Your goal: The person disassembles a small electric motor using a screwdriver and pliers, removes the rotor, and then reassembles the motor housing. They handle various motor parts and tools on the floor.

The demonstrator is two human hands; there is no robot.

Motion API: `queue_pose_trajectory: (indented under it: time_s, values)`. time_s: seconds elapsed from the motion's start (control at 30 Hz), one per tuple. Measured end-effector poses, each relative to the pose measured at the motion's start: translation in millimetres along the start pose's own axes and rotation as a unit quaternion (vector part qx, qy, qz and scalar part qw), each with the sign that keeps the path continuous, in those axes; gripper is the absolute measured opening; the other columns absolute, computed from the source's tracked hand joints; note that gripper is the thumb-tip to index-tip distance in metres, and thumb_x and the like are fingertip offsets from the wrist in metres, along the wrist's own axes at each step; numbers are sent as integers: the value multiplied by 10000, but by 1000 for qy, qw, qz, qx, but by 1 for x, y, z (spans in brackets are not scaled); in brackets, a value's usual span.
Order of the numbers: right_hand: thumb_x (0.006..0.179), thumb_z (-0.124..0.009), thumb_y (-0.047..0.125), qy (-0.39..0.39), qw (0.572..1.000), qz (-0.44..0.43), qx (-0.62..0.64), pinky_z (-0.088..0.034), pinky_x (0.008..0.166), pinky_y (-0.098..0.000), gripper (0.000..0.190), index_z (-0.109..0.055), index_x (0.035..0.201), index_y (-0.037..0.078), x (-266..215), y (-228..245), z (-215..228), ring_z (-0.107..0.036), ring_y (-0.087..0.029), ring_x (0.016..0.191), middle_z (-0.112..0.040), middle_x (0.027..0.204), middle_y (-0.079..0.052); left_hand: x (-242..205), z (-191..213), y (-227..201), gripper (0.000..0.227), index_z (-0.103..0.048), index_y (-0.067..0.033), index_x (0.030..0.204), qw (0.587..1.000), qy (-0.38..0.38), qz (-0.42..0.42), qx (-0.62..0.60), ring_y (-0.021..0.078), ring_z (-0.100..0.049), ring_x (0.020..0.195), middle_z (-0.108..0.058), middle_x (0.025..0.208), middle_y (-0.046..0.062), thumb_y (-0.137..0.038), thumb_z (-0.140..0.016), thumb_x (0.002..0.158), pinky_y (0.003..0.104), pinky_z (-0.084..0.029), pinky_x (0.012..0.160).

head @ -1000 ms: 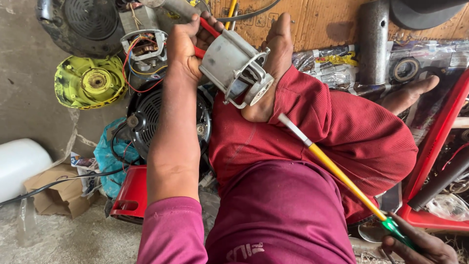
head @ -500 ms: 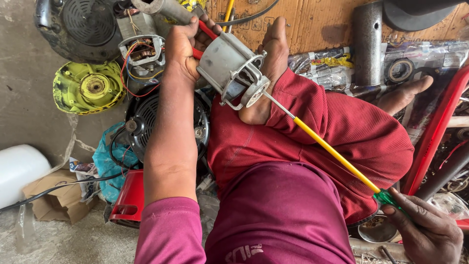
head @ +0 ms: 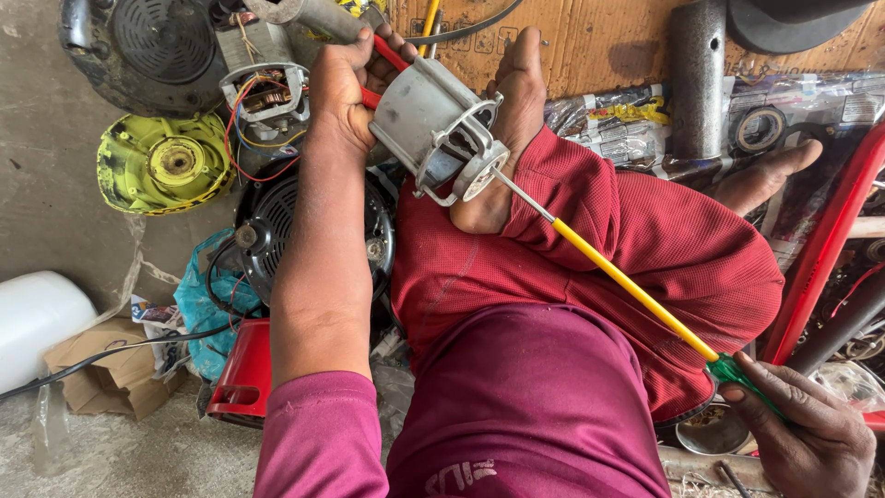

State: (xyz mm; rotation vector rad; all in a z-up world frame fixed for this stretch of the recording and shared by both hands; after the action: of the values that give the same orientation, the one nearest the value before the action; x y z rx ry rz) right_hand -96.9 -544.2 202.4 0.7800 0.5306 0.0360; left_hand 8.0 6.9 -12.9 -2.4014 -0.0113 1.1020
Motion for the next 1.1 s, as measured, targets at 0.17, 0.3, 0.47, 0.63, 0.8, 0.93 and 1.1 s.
queue_pose_trajectory:
  time_s: [0.17, 0.3, 0.47, 0.63, 0.8, 0.93, 1.1]
  values:
    - [844, -765, 17, -2, 1000, -4, -15, -600, 858, -226, 401, -720, 1243, 2, 0, 1, 0, -749, -150, 964, -762, 1069, -151, -1, -3, -2, 213, -642, 48, 1044, 1000, 14, -3, 6, 298, -733, 888, -709, 948, 180, -129, -529, 1012, 482, -651, 875]
    - [823, -780, 26, -5, 999, -3, -40, -599, 826, -227, 409, -727, 1228, 11, 2, 7, 0, -750, -153, 932, -764, 1043, -148, -3, -3, -1, 212, -644, 46, 1044, 1000, -3, -5, 8, 295, -730, 885, -706, 938, 179, -128, -527, 1018, 479, -654, 874]
    - [807, -782, 40, -2, 997, 65, -28, -622, 868, -260, 366, -724, 1168, 28, 12, 23, -2, -752, -188, 1004, -743, 1120, -174, -4, -5, -1, 215, -645, 43, 1033, 1000, -2, -1, 6, 295, -729, 880, -707, 940, 183, -131, -520, 1016, 478, -652, 863]
    - [794, -779, -24, -1, 997, 66, -38, -617, 823, -261, 381, -727, 1169, 20, 12, 32, -3, -763, -194, 946, -752, 1074, -185, -4, -13, -5, 213, -640, 25, 1028, 999, 32, -12, 16, 281, -721, 873, -697, 952, 155, -138, -504, 1044, 445, -640, 852]
    - [807, -772, -42, 12, 995, 88, -49, -608, 749, -219, 376, -731, 1175, 27, 3, 36, -6, -769, -154, 859, -762, 1047, -166, -3, -23, -9, 229, -626, 14, 994, 996, 75, -21, 52, 283, -726, 871, -687, 934, 155, -152, -487, 1067, 446, -644, 857]
    - [819, -762, -46, 10, 998, 62, -19, -605, 720, -209, 384, -726, 1196, 21, -2, 33, -12, -770, -135, 813, -760, 1002, -140, -2, -29, -11, 258, -638, 18, 979, 989, 92, -10, 118, 282, -721, 825, -725, 921, 194, -186, -491, 1037, 416, -638, 804]
    - [849, -741, -28, 20, 998, 57, 2, -597, 751, -202, 388, -707, 1232, 24, -14, 13, -17, -757, -117, 833, -753, 1040, -137, -2, -32, -8, 255, -644, 35, 994, 990, 101, 0, 96, 292, -719, 820, -728, 928, 213, -184, -517, 970, 422, -641, 774]
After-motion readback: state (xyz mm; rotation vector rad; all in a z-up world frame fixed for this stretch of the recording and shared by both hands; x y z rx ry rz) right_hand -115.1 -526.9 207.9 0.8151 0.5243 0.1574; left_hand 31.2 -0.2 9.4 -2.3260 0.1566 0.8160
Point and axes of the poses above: each hand's wrist, its own x-axis towards the middle knuckle, its own z-axis out of the back of the hand, y = z × x, the point moved 4 cm from there along x, towards the middle knuckle
